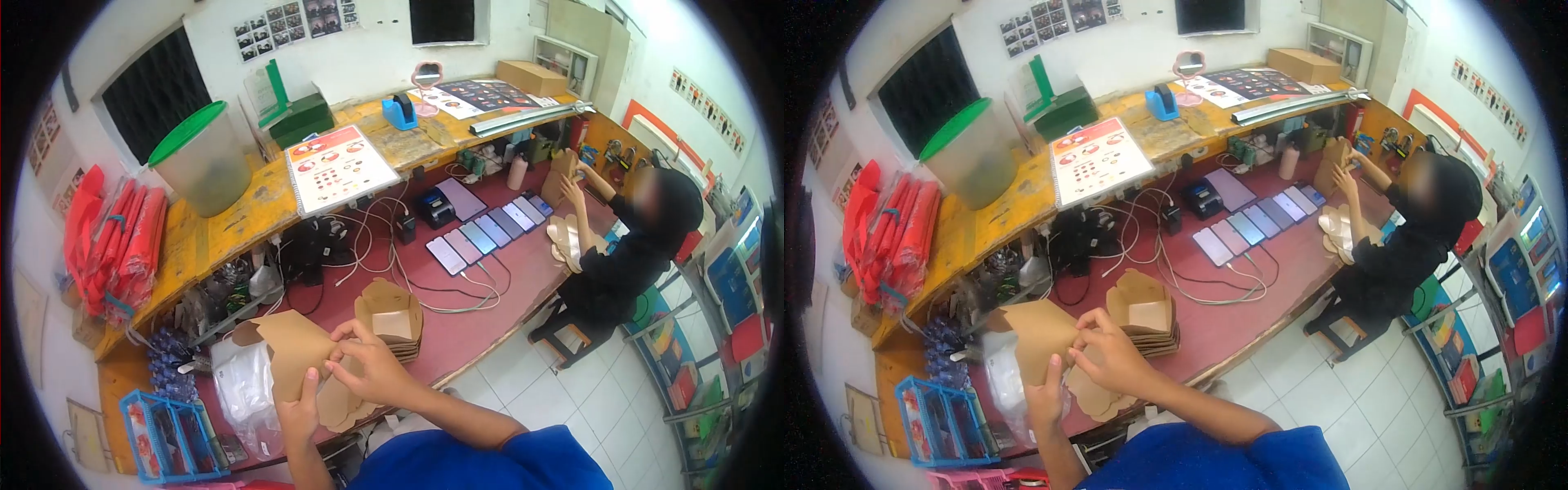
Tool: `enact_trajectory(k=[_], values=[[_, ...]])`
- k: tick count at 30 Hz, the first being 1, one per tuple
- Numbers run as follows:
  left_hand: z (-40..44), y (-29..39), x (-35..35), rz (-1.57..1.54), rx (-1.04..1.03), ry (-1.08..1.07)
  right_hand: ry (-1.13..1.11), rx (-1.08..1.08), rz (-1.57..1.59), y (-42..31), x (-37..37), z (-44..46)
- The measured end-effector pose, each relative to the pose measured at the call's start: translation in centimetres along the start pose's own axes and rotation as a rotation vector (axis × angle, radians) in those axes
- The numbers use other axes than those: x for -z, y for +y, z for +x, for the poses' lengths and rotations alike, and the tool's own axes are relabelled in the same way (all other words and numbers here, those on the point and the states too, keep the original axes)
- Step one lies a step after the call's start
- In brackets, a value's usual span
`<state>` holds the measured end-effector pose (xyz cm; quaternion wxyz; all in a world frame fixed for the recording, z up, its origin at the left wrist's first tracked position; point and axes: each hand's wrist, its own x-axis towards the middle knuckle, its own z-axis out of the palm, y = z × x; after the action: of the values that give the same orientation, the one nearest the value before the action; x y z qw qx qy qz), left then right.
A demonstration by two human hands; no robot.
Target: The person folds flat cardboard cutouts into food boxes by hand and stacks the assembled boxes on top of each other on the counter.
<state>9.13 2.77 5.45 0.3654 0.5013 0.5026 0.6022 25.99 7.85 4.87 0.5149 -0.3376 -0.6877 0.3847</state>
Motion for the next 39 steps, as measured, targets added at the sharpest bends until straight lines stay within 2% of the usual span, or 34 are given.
enact_trajectory(k=[3, 7, 10, 13, 14, 19, 27, 30, 32, 37, 39], values=[[-0.2, 0.7, 0.0, 0.120, -0.033, -0.052, -0.017, -0.007, -0.032, 0.3, 0.1, -0.2], [-0.6, 0.5, -0.7, 0.118, -0.022, -0.039, -0.005, -0.056, 0.016, 0.0, 0.3, -0.6], [-0.6, -0.5, -1.2, 0.046, 0.034, -0.007, 0.036, -0.032, -0.069, 0.0, 0.3, -0.8], [-1.0, -0.6, -1.3, 0.132, -0.033, -0.018, 0.150, -0.034, -0.158, -0.5, 0.1, -0.8], [-0.9, -0.8, -1.3, 0.120, -0.022, -0.030, 0.111, -0.056, -0.121, -0.6, 0.2, -0.8], [-0.9, -1.2, -1.8, 0.033, -0.005, 0.032, 0.232, -0.072, -0.041, 0.0, 0.4, -0.7], [-0.7, -0.3, -2.0, -0.006, 0.010, 0.048, 0.102, -0.041, -0.079, -0.1, 1.4, -0.6], [-0.9, -0.3, -2.1, -0.009, 0.023, 0.022, 0.113, -0.054, -0.105, 0.1, 1.2, -0.6], [-1.1, -0.5, -1.7, 0.129, 0.018, -0.019, 0.127, -0.054, -0.106, 0.0, 0.8, -0.7], [-1.0, -1.2, -2.0, 0.150, 0.000, -0.055, 0.225, 0.036, -0.215, -0.5, 0.3, -0.5], [-1.0, -1.6, -1.8, 0.140, -0.023, -0.054, 0.206, 0.025, -0.168, -0.1, 0.4, -0.5]])
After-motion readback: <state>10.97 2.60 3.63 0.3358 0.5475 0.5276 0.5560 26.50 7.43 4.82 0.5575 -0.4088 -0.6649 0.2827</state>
